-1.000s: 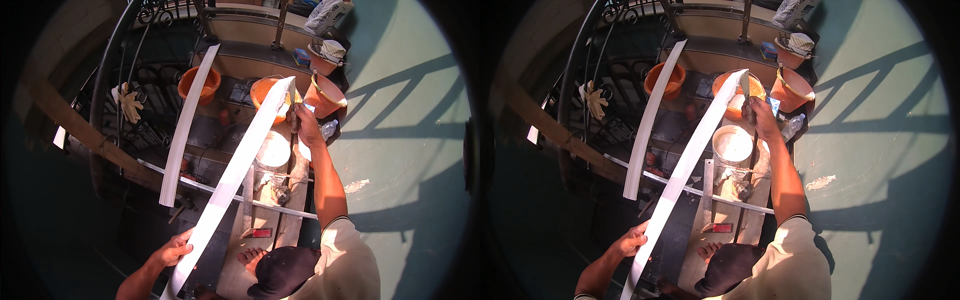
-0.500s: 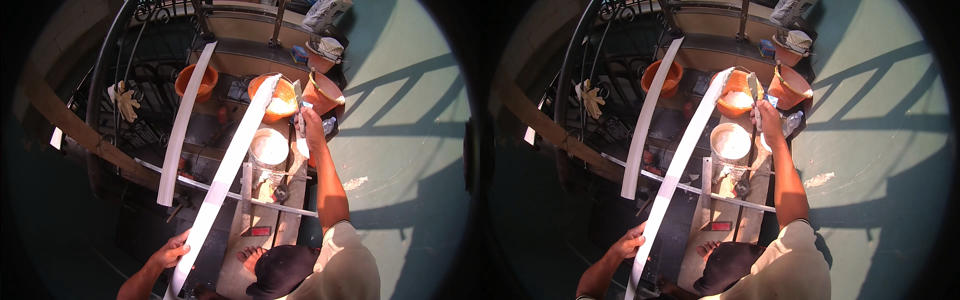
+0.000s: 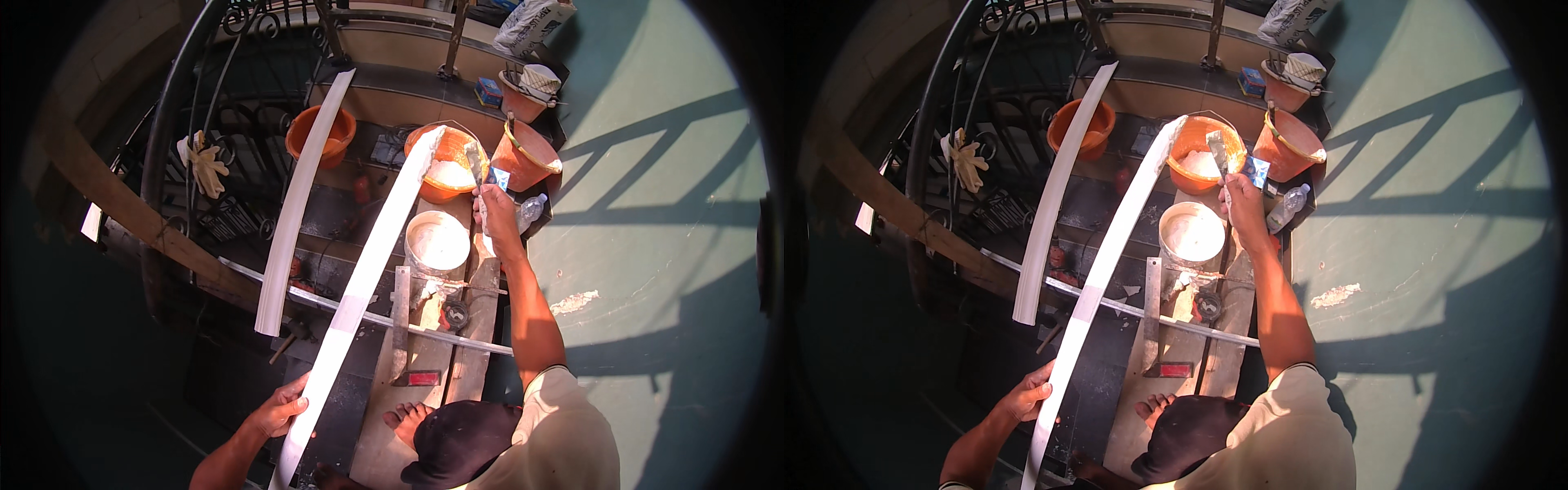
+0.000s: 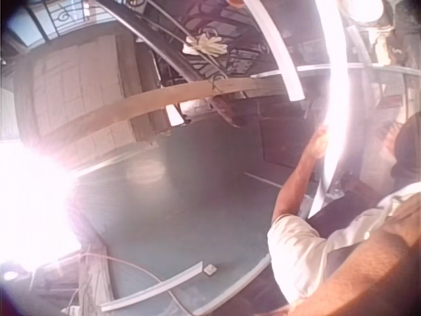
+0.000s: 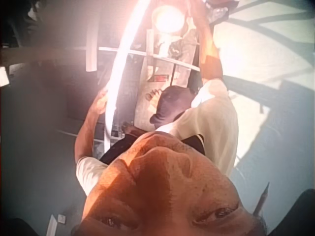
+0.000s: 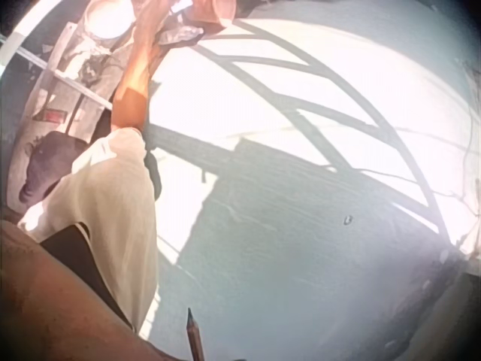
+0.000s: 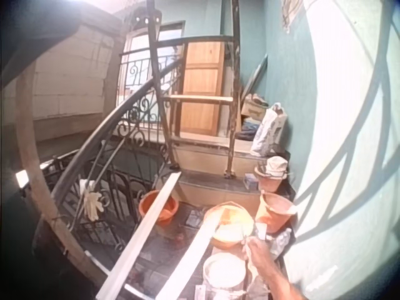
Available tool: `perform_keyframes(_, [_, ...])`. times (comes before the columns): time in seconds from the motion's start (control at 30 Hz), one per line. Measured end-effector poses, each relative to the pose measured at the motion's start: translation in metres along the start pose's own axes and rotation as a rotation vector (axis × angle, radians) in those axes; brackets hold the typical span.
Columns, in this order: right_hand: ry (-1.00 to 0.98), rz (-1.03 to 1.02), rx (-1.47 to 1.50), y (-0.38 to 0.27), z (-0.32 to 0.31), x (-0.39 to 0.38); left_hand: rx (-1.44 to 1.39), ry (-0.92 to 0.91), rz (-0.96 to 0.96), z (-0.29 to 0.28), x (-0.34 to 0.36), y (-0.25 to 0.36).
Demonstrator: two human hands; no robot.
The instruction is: The person applies adhesive to a white ceiling molding strip and positions it along the ceiling edge. They press the strip into place, mark alignment points with a pencil, and adjust the strip to ensure a proper fit.
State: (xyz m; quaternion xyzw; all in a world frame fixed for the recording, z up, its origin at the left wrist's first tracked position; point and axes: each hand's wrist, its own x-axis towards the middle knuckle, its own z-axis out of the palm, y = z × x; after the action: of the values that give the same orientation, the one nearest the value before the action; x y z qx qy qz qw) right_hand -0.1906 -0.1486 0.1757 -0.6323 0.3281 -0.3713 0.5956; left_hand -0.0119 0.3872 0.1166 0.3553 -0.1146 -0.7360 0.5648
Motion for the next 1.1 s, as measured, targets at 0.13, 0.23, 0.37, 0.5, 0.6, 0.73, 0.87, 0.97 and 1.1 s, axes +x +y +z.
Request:
perform_keyframes(0.13, [-0.13,-0.104,0.123,-0.016,0.018,0.001,0.014,0.033,0.008,0.001,0.001,-0.002])
perform_keyframes(0.23, [-0.21,-0.097,0.05,-0.021,0.03,0.002,0.028,0.02,-0.005,0.004,0.007,0.0])
perform_keyframes(0.37, [0.037,-0.134,-0.103,-0.001,0.021,-0.002,0.063,0.06,-0.013,0.005,0.006,0.006])
perform_keyframes(0.5, [0.325,-0.948,-0.63,0.027,0.02,0.006,0.028,0.054,-0.014,0.007,0.006,0.002])
perform_keyframes(0.6, [0.373,-1.088,-0.821,0.027,0.026,-0.005,-0.006,0.01,-0.005,0.004,0.009,-0.003])
perform_keyframes(0.73, [0.483,-1.102,-0.984,0.021,0.032,-0.006,-0.004,0.019,-0.029,0.01,0.01,0.0])
perform_keyframes(0.87, [0.606,-0.982,-1.099,0.017,0.031,0.003,-0.033,-0.016,-0.008,0.003,0.009,-0.006])
perform_keyframes(0.97, [0.586,-0.946,-0.875,0.013,0.038,0.005,-0.042,-0.013,-0.012,0.002,0.011,-0.006])
perform_keyframes(1.1, [0.556,-1.007,-0.845,0.009,0.054,0.009,-0.045,-0.031,-0.019,0.005,0.014,-0.004])
